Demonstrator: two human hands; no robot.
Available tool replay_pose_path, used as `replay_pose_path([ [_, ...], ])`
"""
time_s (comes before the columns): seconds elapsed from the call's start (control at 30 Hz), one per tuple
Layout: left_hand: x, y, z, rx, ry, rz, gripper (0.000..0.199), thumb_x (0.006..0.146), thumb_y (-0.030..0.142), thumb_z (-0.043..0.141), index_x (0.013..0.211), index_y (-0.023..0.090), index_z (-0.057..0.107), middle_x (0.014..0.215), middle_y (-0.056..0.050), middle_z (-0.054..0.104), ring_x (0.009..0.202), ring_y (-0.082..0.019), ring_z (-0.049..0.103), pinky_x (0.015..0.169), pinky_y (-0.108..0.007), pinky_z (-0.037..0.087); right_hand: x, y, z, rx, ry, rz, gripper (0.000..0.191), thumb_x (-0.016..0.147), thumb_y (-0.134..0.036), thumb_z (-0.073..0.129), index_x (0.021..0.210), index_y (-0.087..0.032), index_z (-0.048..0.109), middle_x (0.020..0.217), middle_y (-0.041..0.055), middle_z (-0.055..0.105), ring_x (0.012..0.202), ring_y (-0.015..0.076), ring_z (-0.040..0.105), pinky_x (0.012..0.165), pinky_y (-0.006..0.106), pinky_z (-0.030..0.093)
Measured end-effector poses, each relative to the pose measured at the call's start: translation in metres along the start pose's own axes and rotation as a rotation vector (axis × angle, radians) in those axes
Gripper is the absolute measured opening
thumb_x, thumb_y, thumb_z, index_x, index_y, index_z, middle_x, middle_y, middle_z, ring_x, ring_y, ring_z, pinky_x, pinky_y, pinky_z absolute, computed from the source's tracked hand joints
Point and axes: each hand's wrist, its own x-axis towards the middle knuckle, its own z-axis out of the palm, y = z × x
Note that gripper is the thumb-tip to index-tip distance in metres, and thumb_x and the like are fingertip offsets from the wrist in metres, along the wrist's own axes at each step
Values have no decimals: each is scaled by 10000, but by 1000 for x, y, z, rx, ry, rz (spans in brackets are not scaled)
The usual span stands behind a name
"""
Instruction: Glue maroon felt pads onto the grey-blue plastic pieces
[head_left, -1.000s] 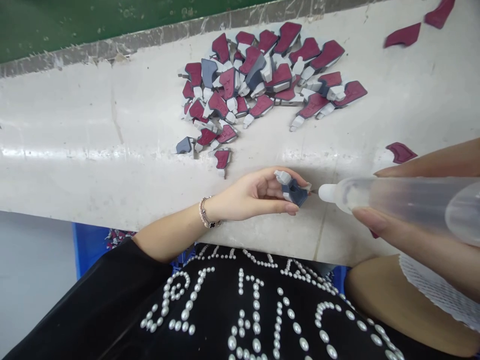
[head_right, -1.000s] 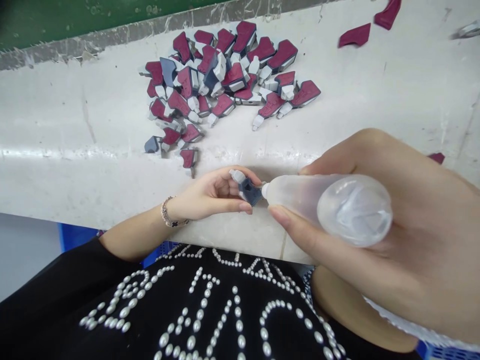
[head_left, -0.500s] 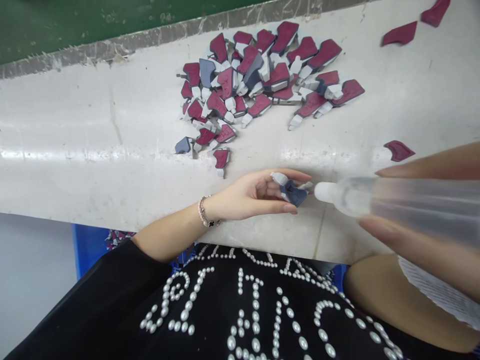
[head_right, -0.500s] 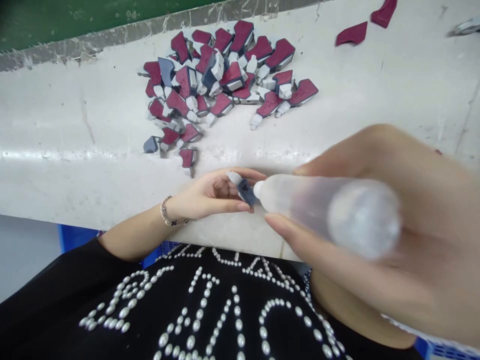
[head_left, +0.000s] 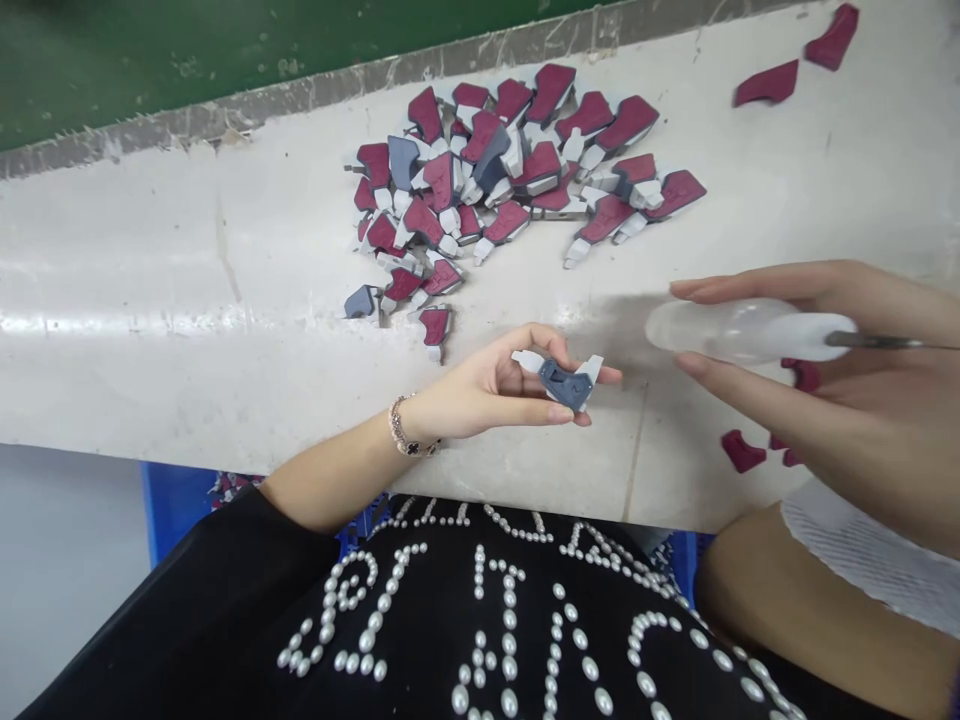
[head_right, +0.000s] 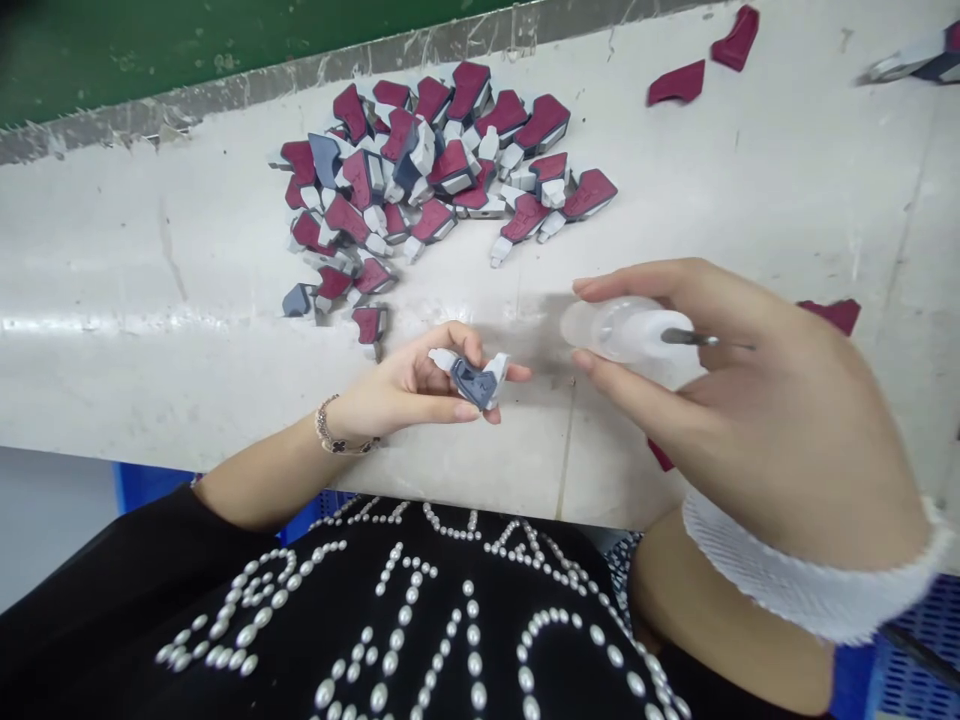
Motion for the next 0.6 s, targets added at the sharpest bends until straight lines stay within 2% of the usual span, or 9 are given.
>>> replay_pose_path([
  [0.13, -1, 3, 5, -21, -5, 4, 305, 875, 117, 748, 1036, 201, 503, 1230, -80, 734, 1032, -132, 766, 963, -267, 611, 12, -4, 15, 62, -78, -66, 266, 855, -421, 738, 1091, -299, 720, 1103, -18, 759, 859, 204, 689, 759, 365, 519],
  [0.2, -1, 3, 7, -15, 0, 10, 315, 864, 111, 758, 1026, 199, 502, 1184, -69, 740, 1093, -141, 748, 954, -262, 617, 14, -1, 18, 72, -103, -107, 265, 853, -375, 754, 1093, -274, 704, 1102, -8, 756, 889, 207, 685, 800, 361, 519],
  [0.37, -3, 2, 9, -21, 2, 0, 340, 838, 98, 784, 1027, 192, 517, 1169, -59, 734, 1209, -157, 704, 930, -234, 619, 14, 1, 21, 60, -85, -99, 304, 835, -442, 770, 1098, -297, 720, 1056, 1, 752, 820, 208, 661, 755, 368, 500],
  [0.5, -6, 0, 4, -58, -57, 9, 336, 862, 85, 758, 1061, 202, 514, 1255, -51, 725, 998, -107, 772, 913, -231, 627, 14, 4, 25, 61, -86, -31, 368, 829, -506, 736, 1164, -356, 703, 1182, -20, 739, 713, 175, 617, 679, 362, 464],
  [0.6, -8, -1, 0, -73, -87, 31, 336, 870, 98, 755, 1072, 208, 510, 1296, -57, 719, 958, -118, 784, 882, -231, 637, 16, 5, 26, 72, -105, -36, 324, 813, -484, 761, 1109, -360, 723, 1113, -30, 747, 745, 184, 626, 699, 366, 472],
])
